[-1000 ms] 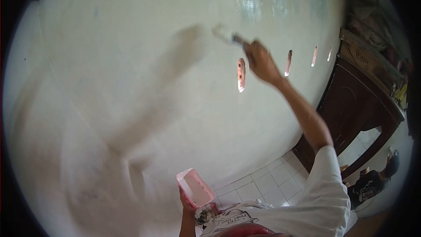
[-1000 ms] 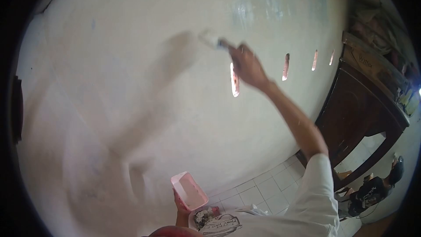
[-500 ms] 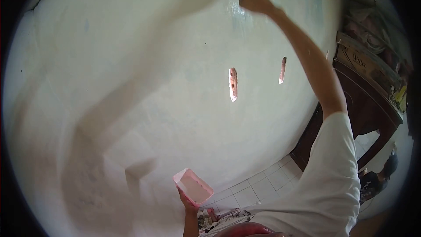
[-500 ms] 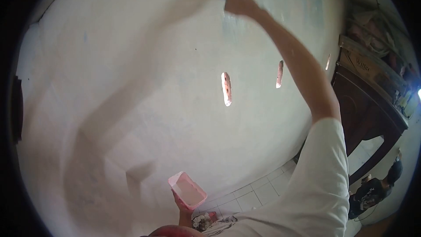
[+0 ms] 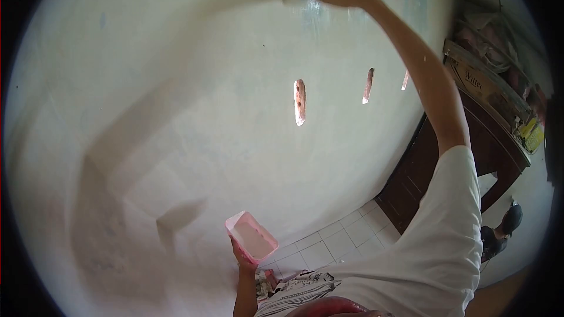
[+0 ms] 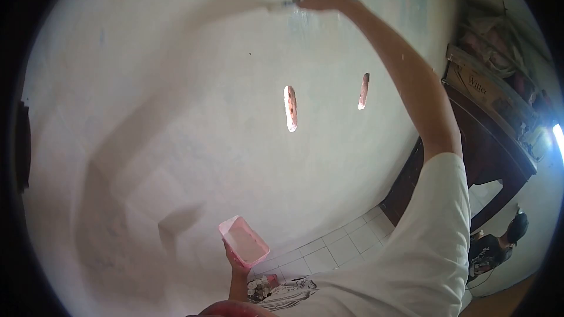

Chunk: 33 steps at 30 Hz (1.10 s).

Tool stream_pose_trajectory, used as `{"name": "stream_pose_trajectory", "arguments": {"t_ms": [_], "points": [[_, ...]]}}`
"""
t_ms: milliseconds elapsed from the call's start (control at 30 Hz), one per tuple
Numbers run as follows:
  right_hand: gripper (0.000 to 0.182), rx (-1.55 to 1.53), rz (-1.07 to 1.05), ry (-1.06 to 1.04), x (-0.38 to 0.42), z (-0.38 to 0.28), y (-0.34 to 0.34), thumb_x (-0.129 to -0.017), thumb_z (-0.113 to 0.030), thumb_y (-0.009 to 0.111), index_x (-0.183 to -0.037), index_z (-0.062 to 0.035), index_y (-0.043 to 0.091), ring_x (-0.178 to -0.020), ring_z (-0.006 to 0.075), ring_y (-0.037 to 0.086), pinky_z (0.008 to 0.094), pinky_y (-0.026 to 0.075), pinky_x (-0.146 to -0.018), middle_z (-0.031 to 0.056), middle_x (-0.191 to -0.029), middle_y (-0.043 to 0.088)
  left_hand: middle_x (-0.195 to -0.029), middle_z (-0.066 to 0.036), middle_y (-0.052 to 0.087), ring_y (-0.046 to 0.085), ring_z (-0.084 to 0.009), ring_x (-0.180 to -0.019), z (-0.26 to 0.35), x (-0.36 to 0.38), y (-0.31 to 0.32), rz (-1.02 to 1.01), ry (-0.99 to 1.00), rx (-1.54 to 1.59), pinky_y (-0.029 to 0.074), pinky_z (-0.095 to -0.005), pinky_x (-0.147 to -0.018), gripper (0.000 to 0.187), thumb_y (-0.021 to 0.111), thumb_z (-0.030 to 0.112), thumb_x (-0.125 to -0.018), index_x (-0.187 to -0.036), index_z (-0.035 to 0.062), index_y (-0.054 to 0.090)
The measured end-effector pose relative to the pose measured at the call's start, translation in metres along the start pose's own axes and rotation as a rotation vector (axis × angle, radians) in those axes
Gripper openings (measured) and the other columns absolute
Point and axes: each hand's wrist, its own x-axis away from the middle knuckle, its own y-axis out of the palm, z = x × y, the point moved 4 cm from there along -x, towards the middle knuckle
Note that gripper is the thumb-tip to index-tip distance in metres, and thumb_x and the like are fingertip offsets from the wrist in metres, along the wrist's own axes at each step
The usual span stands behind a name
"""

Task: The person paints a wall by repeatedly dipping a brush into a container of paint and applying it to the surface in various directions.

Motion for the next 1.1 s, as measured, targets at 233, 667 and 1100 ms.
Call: {"name": "stream_pose_trajectory", "arguments": {"t_ms": [233,667,1100], "points": [[0.022,-0.038,0.142,0.37,0.016,-0.045,-0.008,-0.086,-0.018,0.067,-0.105,-0.0101,0.074,-0.07,0.0367,0.069,0.0469,0.055,-0.076,0.0183,-0.077,0.07,-0.126,-0.005,0.062,0.063,-0.0241,-0.114,-0.01,0.004,-0.01,0.044,-0.04,-0.002,0.053,-0.0457,-0.098,0.063,0.036,0.063,-0.102,-0.142,0.0173,0.047],[0.02,-0.24,-0.044,0.296,0.093,-0.104,0.087,-0.087,-0.014,0.064,-0.102,-0.0042,0.072,-0.049,0.0279,0.06,0.0392,0.053,-0.06,0.0149,-0.061,0.064,-0.128,-0.007,0.062,0.063,-0.0246,-0.116,-0.001,0.006,-0.04,0.059,-0.027,-0.11,0.052,-0.0457,-0.101,0.064,0.033,0.063,-0.103,-0.144,0.0153,0.046],[0.035,-0.45,-0.511,0.522,0.31,-0.242,0.282,-0.085,-0.007,0.058,-0.12,-0.0036,0.064,-0.082,0.0444,0.066,0.0548,0.054,-0.076,0.0245,-0.091,0.068,-0.129,-0.008,0.061,0.062,-0.0265,-0.116,0.0,0.003,-0.022,0.156,0.071,0.013,0.053,-0.0464,-0.099,0.066,0.032,0.063,-0.102,-0.146,0.0141,0.043]]}}
